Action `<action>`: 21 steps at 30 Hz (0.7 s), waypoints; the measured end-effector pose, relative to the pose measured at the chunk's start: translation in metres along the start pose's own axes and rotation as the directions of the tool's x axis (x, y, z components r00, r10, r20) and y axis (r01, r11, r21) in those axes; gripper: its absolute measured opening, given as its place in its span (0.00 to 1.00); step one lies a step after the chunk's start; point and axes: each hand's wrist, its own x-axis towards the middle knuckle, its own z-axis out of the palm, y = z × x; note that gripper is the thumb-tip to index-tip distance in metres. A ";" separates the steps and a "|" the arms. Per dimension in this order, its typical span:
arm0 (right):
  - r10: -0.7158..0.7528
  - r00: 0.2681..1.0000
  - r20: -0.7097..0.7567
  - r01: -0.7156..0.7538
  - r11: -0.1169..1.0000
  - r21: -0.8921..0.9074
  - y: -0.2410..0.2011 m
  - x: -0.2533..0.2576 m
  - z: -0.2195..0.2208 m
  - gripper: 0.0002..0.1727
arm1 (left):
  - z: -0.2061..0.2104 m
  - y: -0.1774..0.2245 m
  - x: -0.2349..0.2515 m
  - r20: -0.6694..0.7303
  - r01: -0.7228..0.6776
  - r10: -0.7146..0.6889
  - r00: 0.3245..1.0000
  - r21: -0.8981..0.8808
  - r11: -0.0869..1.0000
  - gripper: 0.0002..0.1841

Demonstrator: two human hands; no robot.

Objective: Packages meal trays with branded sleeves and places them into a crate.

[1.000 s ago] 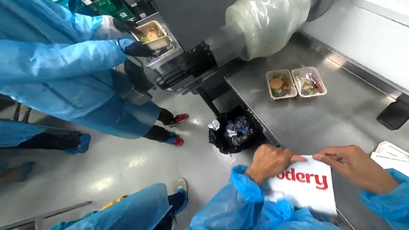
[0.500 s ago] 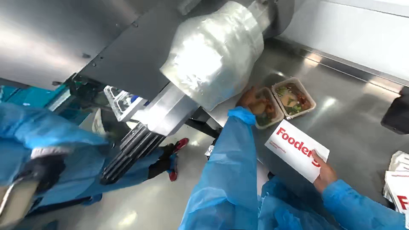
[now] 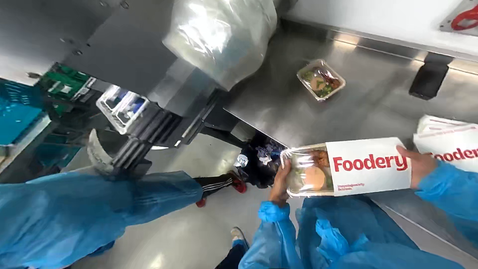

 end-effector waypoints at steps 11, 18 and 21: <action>-0.514 0.857 0.035 0.503 0.820 -0.274 -0.034 -0.164 -0.148 0.48 | 0.150 -0.075 -0.088 0.441 -0.083 0.131 0.888 -0.127 0.988 0.54; -0.062 0.969 -0.240 0.141 0.934 0.329 -0.018 -0.168 -0.236 0.22 | 0.341 -0.090 -0.094 0.679 -0.201 -0.083 0.729 0.328 0.923 0.55; -0.076 0.850 -0.522 0.329 0.850 0.411 -0.015 -0.166 -0.324 0.23 | 0.394 -0.131 -0.010 0.776 -0.729 0.047 0.629 0.569 0.381 0.42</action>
